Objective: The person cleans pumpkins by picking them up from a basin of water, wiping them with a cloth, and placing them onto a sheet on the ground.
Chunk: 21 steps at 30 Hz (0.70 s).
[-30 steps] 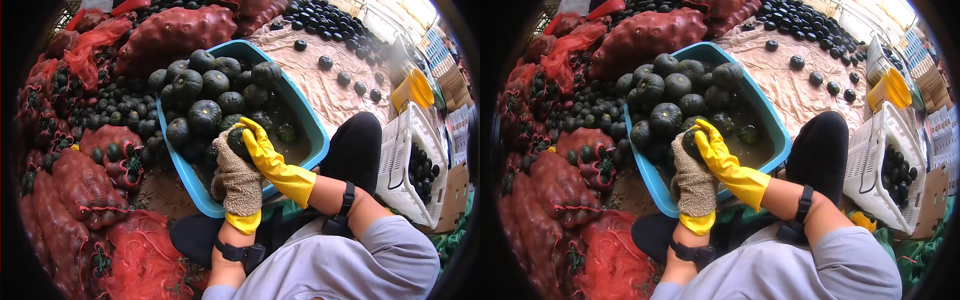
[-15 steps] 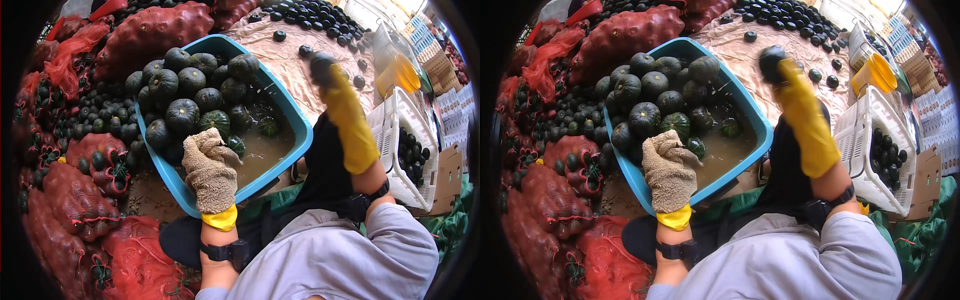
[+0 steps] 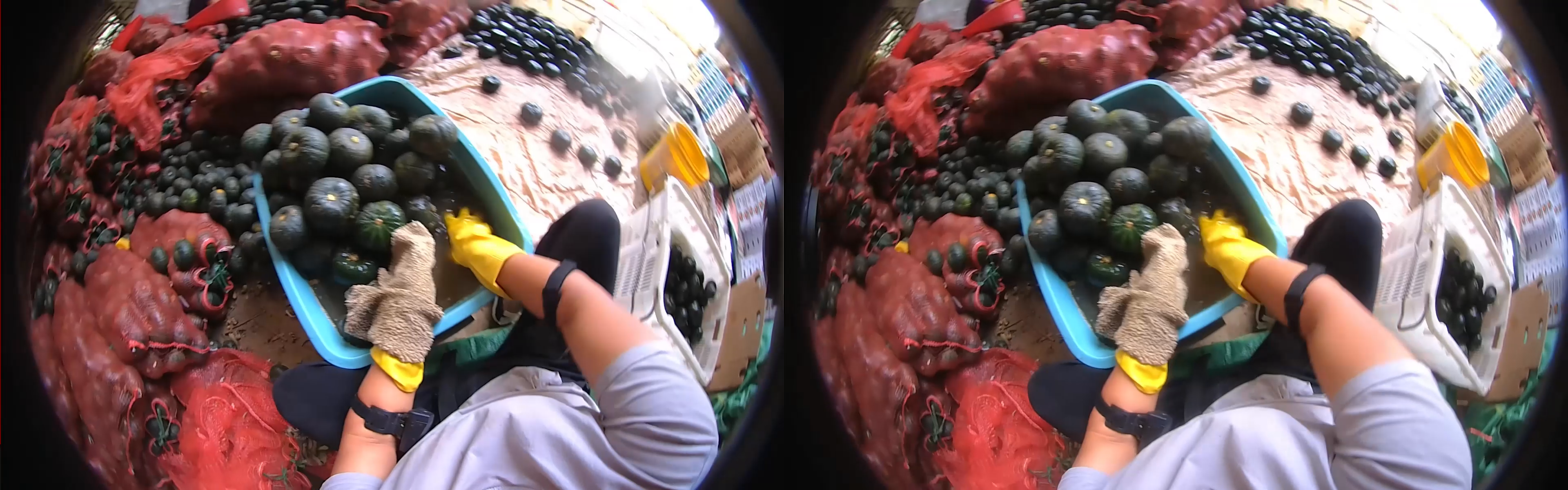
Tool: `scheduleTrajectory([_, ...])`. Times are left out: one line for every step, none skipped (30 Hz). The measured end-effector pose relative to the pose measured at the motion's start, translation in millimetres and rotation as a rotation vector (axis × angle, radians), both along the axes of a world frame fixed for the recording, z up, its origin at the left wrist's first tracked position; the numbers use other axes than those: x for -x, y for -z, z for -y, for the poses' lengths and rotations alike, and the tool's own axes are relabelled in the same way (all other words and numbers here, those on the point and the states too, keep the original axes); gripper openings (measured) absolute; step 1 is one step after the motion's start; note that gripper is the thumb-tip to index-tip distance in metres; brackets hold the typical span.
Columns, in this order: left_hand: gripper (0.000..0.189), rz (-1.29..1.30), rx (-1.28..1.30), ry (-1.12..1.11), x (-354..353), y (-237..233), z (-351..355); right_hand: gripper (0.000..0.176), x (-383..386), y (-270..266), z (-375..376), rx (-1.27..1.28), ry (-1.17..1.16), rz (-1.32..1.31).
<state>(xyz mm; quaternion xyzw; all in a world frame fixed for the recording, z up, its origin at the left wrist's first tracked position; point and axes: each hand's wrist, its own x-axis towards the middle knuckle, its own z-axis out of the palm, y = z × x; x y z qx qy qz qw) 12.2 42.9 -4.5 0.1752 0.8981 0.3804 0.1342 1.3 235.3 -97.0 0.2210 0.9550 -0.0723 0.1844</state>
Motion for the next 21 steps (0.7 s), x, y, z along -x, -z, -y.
scheduleTrajectory([0.039,-0.018,-0.097,-0.002,3,3,-2,0.087,3,-8,3,0.054,0.029,0.002])
scheduleTrajectory([0.037,-0.023,-0.185,0.000,4,7,-4,0.087,0,-17,-2,0.107,0.062,0.011])
scheduleTrajectory([0.036,-0.030,-0.245,0.009,4,9,-5,0.088,2,6,-30,0.322,0.046,0.002])
scheduleTrajectory([0.035,-0.042,-0.293,0.016,5,12,-7,0.080,-18,-8,-49,0.686,0.212,-0.087])
scheduleTrajectory([0.034,-0.053,-0.330,0.026,7,13,-8,0.077,-23,-25,-47,0.903,0.309,-0.104])
scheduleTrajectory([0.033,-0.069,-0.357,0.037,7,14,-7,0.073,-29,-43,-45,1.123,0.428,-0.118])
scheduleTrajectory([0.032,-0.090,-0.372,0.052,10,15,-7,0.070,-35,-60,-42,1.322,0.553,-0.122])
scheduleTrajectory([0.031,-0.119,-0.372,0.075,14,17,-7,0.070,-52,-108,-14,1.424,0.564,-0.246])
scheduleTrajectory([0.031,-0.161,-0.365,0.107,19,18,-7,0.076,-66,-111,0,1.486,0.418,-0.346])
scheduleTrajectory([0.030,-0.223,-0.333,0.155,24,20,-6,0.074,-76,-95,16,1.453,0.275,-0.462])
scheduleTrajectory([0.030,-0.337,-0.242,0.214,30,25,-6,0.070,-87,-85,36,1.089,-0.037,-0.635])
scheduleTrajectory([0.030,-0.457,-0.143,0.242,30,27,-7,0.066,-92,-77,55,0.708,-0.333,-0.794])
scheduleTrajectory([0.031,-0.564,-0.059,0.239,28,23,-7,0.061,-85,-60,66,0.776,-0.182,-0.969])
scheduleTrajectory([0.031,-0.449,-0.126,-0.007,2,17,-6,0.060,-65,-48,60,0.642,-0.160,-1.063])
scheduleTrajectory([0.033,-0.640,0.019,-0.153,-5,32,-13,0.058,-40,-52,49,0.841,0.169,-0.943])
scheduleTrajectory([0.039,-0.798,0.169,-0.325,-11,47,-20,0.057,-24,-55,43,1.014,0.506,-0.788])
scheduleTrajectory([0.056,-1.249,0.557,-0.382,6,104,-33,0.054,-25,-77,53,0.977,0.469,-0.799])
scheduleTrajectory([0.061,-1.578,0.953,-0.304,16,114,-37,0.055,-41,-70,62,0.992,0.295,-0.854])
scheduleTrajectory([0.066,-1.986,1.316,-0.318,27,107,-37,0.056,-54,-69,74,1.013,0.121,-0.909])
scheduleTrajectory([0.056,-2.251,1.674,-0.169,22,101,-37,0.057,-71,-70,83,1.123,0.038,-0.874])
scheduleTrajectory([0.048,-2.493,2.044,0.019,20,70,-30,0.058,-79,-88,93,0.955,-0.183,-0.902])
